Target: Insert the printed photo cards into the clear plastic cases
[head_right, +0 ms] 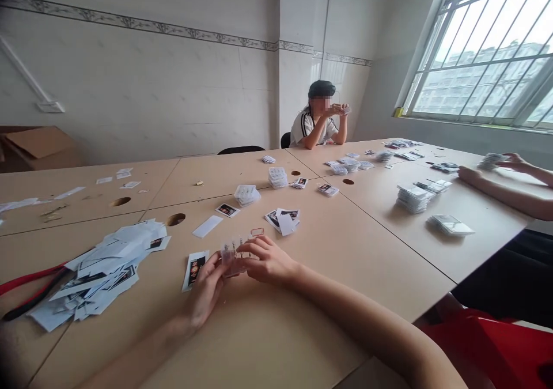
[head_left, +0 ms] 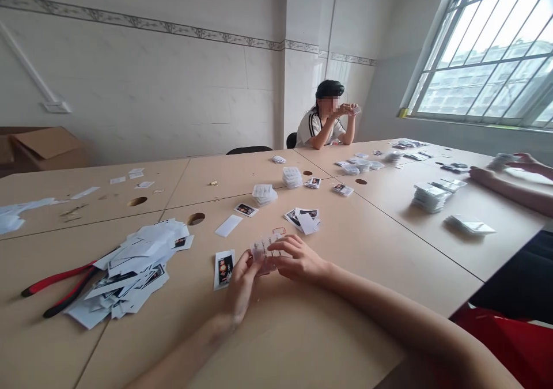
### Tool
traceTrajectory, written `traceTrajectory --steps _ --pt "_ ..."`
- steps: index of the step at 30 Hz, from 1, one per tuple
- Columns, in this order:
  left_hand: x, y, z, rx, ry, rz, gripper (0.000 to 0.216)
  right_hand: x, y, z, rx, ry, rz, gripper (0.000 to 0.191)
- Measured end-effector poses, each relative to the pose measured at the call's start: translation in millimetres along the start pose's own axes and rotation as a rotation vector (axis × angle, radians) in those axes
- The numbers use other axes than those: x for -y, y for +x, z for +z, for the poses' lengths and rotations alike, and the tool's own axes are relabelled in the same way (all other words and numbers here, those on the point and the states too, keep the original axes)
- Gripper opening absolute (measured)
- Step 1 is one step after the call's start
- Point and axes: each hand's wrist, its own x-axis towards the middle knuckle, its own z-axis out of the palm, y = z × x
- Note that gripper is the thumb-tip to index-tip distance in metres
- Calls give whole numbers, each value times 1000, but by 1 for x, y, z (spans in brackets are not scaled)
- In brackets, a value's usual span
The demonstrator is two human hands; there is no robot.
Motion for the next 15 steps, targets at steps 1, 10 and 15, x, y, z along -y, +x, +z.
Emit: traceTrajectory --steps 1,10,15 --pt "0 -1 -1 -11 11 14 27 0 -1 1 -28 18 26 23" --pt "-1 -4 -1 -62 177 67 24 -2 -7 9 -118 167 304 72" --pt "0 -4 -1 -39 175 94 23 -2 -8 13 -30 276 405 78"
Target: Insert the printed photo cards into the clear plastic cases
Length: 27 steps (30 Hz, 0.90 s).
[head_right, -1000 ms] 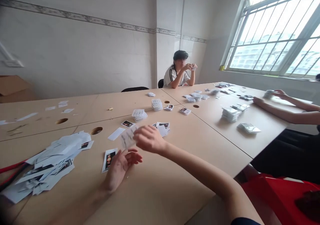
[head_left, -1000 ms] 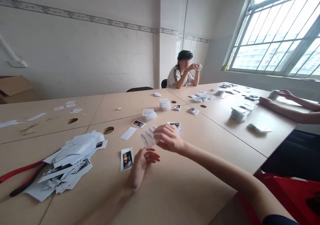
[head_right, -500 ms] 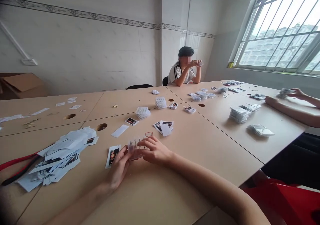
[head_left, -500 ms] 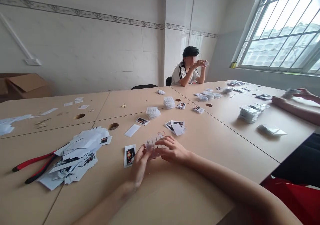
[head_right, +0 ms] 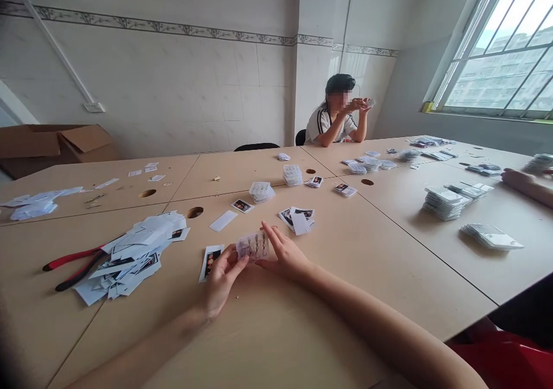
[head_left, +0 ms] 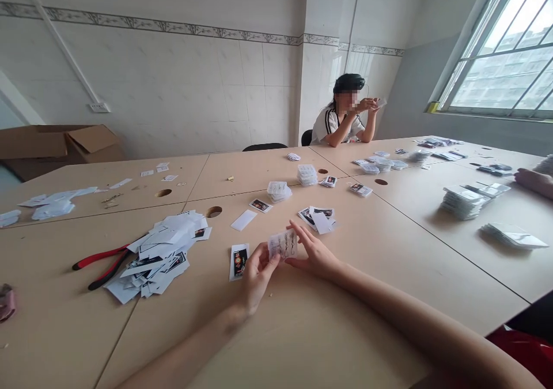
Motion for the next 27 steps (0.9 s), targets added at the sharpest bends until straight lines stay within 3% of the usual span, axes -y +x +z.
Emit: traceTrajectory --steps 9,18,27 --pt "0 -3 0 82 -38 45 25 -2 -2 4 125 107 137 79" --pt "8 -2 -6 -39 -57 -21 50 2 -2 -2 195 144 159 74" --pt "27 5 -9 -74 104 47 39 -3 2 4 188 42 177 82"
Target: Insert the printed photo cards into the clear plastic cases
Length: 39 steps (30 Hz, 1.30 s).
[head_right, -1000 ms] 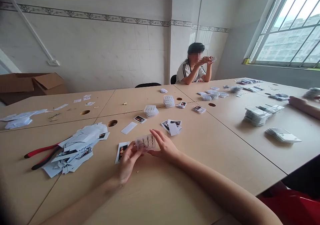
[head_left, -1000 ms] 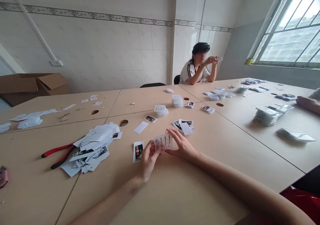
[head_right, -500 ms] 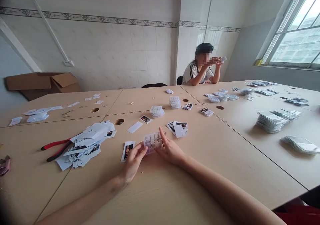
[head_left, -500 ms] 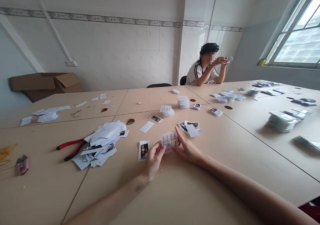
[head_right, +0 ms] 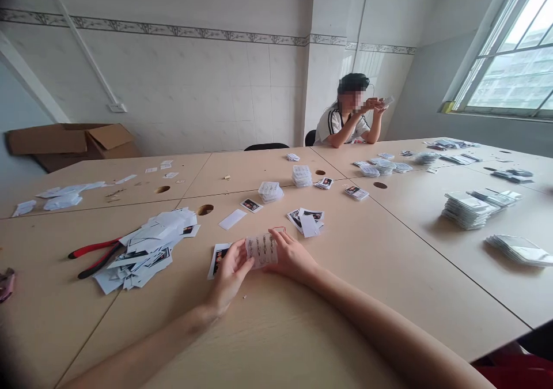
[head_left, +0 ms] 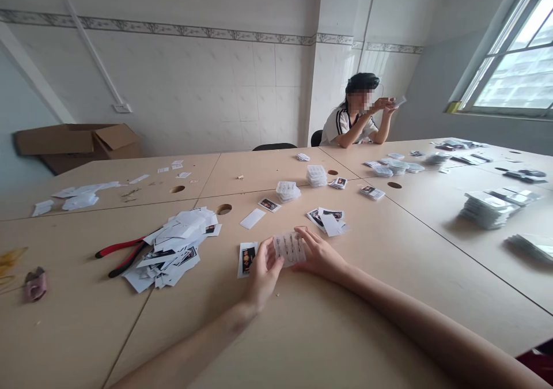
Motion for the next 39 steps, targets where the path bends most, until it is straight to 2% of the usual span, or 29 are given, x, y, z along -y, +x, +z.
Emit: traceTrajectory --steps 2,5,7,12,15,21,25,28,31,34,39 --pt "4 -1 -1 -19 106 25 45 1 0 -2 18 -16 -16 77" --pt "2 -4 -2 -59 327 71 55 3 -1 -5 92 -55 -59 58" --pt "-1 -6 -2 -34 426 96 56 4 -3 -6 118 -96 -88 51" --pt "-4 -8 -3 141 451 121 54 8 -3 -9 79 -116 -157 53" --pt "-3 -8 -3 155 488 138 52 8 -2 -12 68 -110 -173 49" --pt "-6 -11 0 187 762 258 50 2 -3 -10 158 -68 -165 41" --pt "-13 -15 1 215 926 317 48 1 -4 -9 65 -130 -115 50" --pt "-21 -16 1 264 1020 413 31 2 -3 -14 -27 -209 -121 39" --pt "-25 -17 1 272 1081 469 23 -3 -1 -26 -54 -315 -138 31" --pt "-24 -18 2 300 1089 466 26 -19 1 -45 -54 -454 -75 33" --pt "-23 -21 2 335 1087 452 31 -57 -1 -70 14 -533 168 52"
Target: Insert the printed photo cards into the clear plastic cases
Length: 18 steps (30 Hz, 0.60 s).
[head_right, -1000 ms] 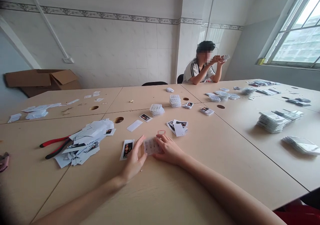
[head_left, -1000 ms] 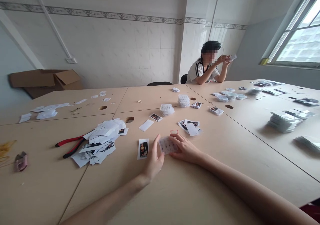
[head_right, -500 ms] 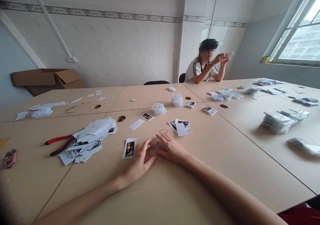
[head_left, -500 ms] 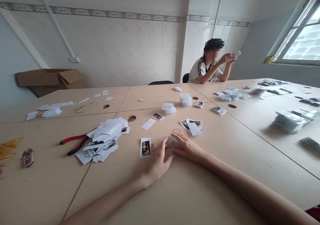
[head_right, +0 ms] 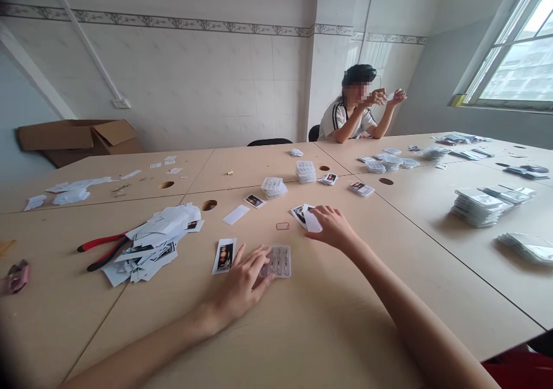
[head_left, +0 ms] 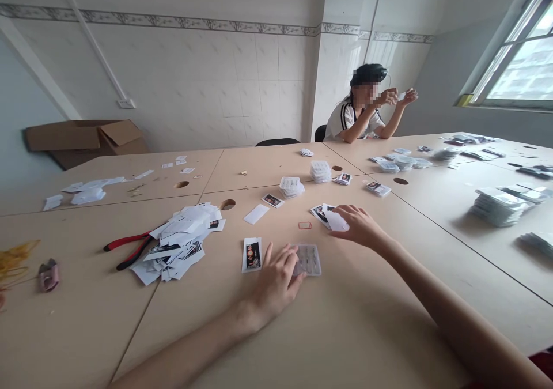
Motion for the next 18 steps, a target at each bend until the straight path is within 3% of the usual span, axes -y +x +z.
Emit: traceTrajectory --steps 6,13,18 --pt "0 0 0 -3 0 -14 32 -20 0 1 94 73 110 32" --pt "1 2 -1 -19 9 -1 34 -12 0 15 -29 80 242 55" --pt "1 2 -1 -7 15 9 35 -13 1 22 2 123 268 38"
